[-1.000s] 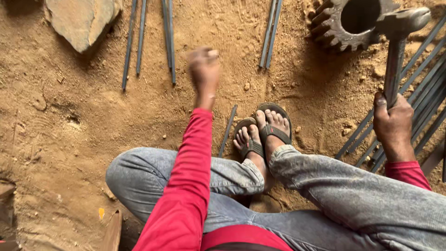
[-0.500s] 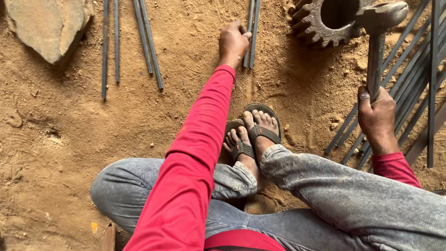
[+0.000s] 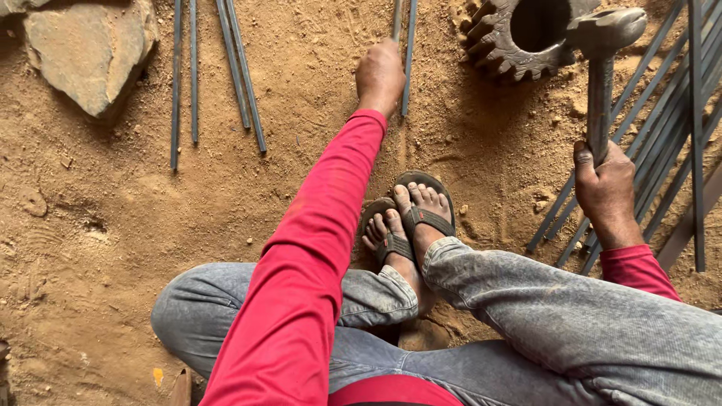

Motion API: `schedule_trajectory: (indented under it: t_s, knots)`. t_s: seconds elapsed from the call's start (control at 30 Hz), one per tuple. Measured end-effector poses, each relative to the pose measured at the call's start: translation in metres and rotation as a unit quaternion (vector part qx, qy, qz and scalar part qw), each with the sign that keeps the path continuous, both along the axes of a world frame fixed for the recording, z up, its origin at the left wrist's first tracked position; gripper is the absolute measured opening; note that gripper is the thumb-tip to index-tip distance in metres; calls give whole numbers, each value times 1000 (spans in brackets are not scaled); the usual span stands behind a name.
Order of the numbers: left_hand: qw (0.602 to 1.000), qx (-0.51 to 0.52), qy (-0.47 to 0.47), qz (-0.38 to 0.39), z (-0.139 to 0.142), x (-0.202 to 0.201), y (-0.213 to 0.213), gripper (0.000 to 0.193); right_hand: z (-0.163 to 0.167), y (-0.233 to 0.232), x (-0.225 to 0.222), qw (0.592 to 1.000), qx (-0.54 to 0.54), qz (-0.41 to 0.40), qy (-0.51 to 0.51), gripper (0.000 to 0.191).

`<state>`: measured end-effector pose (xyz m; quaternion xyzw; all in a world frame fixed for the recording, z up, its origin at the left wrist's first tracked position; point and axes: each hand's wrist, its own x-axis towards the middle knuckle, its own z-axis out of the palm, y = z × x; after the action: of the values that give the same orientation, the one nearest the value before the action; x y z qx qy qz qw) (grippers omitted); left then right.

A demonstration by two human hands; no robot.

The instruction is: The person bends metal rods by hand using a large gear as a jig and a hammer while sitting on the ground. They insert each rod into the gear's teeth and strike it with a hammer to adjust the angle of the bend.

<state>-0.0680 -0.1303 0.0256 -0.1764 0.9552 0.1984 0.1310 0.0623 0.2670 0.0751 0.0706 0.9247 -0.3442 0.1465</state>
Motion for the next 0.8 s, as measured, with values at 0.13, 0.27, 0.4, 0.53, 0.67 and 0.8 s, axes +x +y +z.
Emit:
schedule_trajectory:
  t_s: [0.13, 0.27, 0.4, 0.53, 0.67, 0.8]
  knots:
    - [997, 53, -11, 63, 7, 11, -18, 22, -4, 3, 0, 1000, -1, 4, 9, 34]
    - [932, 280, 22, 231, 31, 48, -28, 40, -10, 6, 1, 1000, -18, -2, -6, 38]
    - [958, 177, 176, 141, 47, 119, 13, 27, -16, 9, 1, 998, -4, 19, 52, 32]
    - [947, 238, 211, 52, 57, 187, 51, 21, -18, 12, 1, 992, -18, 43, 114, 35]
    - [966, 247, 65, 31, 61, 214, 70, 23, -12, 12, 2, 990, -131, -47, -8, 28]
    - [966, 240, 93, 19, 59, 216, 78, 20, 3, 13, 1, 978, -200, -58, 18, 34]
